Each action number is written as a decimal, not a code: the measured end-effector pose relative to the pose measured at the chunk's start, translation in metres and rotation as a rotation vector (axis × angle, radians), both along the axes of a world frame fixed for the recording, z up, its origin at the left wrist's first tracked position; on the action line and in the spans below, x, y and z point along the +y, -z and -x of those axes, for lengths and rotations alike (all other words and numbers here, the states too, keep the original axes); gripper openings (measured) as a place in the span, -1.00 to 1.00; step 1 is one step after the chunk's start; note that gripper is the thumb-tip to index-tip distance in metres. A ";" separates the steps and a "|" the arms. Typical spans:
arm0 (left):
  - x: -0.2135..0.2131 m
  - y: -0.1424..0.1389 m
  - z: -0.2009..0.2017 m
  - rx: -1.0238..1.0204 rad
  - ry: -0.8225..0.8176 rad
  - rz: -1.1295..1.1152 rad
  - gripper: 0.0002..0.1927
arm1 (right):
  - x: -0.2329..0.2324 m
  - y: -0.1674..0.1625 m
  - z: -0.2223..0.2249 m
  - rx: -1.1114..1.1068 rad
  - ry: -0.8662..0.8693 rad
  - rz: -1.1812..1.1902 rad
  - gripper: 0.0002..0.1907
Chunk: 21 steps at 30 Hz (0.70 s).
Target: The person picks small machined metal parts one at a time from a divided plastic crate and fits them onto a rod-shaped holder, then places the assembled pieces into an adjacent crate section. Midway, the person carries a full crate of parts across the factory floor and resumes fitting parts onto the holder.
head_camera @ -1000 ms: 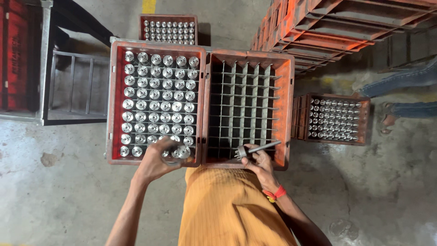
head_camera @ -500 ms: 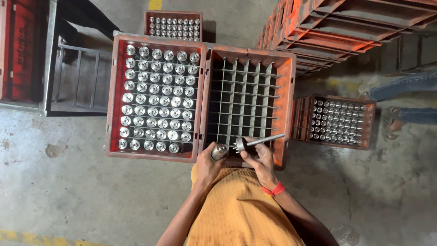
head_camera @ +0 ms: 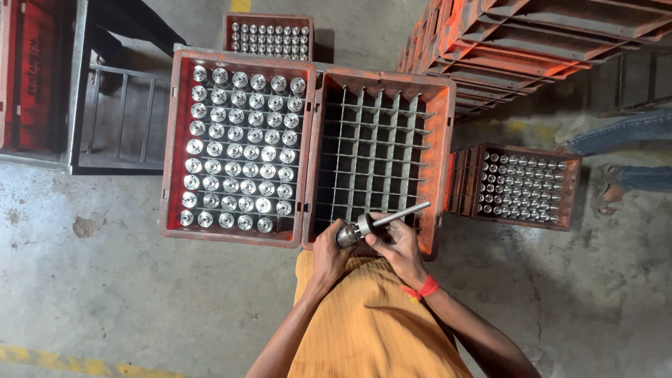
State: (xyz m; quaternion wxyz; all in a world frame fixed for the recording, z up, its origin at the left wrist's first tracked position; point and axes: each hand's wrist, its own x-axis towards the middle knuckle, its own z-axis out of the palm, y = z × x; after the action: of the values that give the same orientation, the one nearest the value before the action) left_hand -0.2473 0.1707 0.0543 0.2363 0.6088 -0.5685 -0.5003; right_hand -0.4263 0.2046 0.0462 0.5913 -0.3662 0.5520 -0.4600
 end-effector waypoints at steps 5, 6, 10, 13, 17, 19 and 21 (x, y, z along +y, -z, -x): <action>-0.004 -0.002 -0.004 -0.050 0.071 0.142 -0.65 | 0.007 0.004 -0.005 0.012 0.068 -0.009 -0.43; -0.005 -0.003 -0.005 -0.046 0.081 0.130 -0.65 | 0.007 0.005 -0.007 0.010 0.073 0.005 -0.43; -0.009 -0.006 -0.008 -0.099 0.133 0.174 -0.65 | 0.011 0.005 -0.012 -0.001 0.080 -0.054 -0.46; -0.013 -0.007 -0.011 -0.143 0.203 0.115 -0.65 | 0.018 0.005 -0.020 -0.063 0.103 -0.006 -0.40; -0.017 -0.006 -0.017 -0.092 0.235 0.015 -0.63 | 0.016 0.015 -0.021 0.039 -0.004 0.195 -0.44; -0.019 -0.004 -0.022 -0.073 0.271 -0.091 -0.59 | 0.013 0.024 -0.019 0.085 -0.042 0.126 -0.45; -0.020 -0.002 -0.028 0.002 0.302 -0.113 -0.53 | 0.006 0.034 -0.010 0.002 -0.052 0.129 -0.48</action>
State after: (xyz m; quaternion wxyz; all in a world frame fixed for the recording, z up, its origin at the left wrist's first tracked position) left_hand -0.2191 0.1508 0.0568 0.1243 0.5281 -0.6244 -0.5620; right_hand -0.4163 0.2103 0.0125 0.5776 -0.4182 0.5119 -0.4790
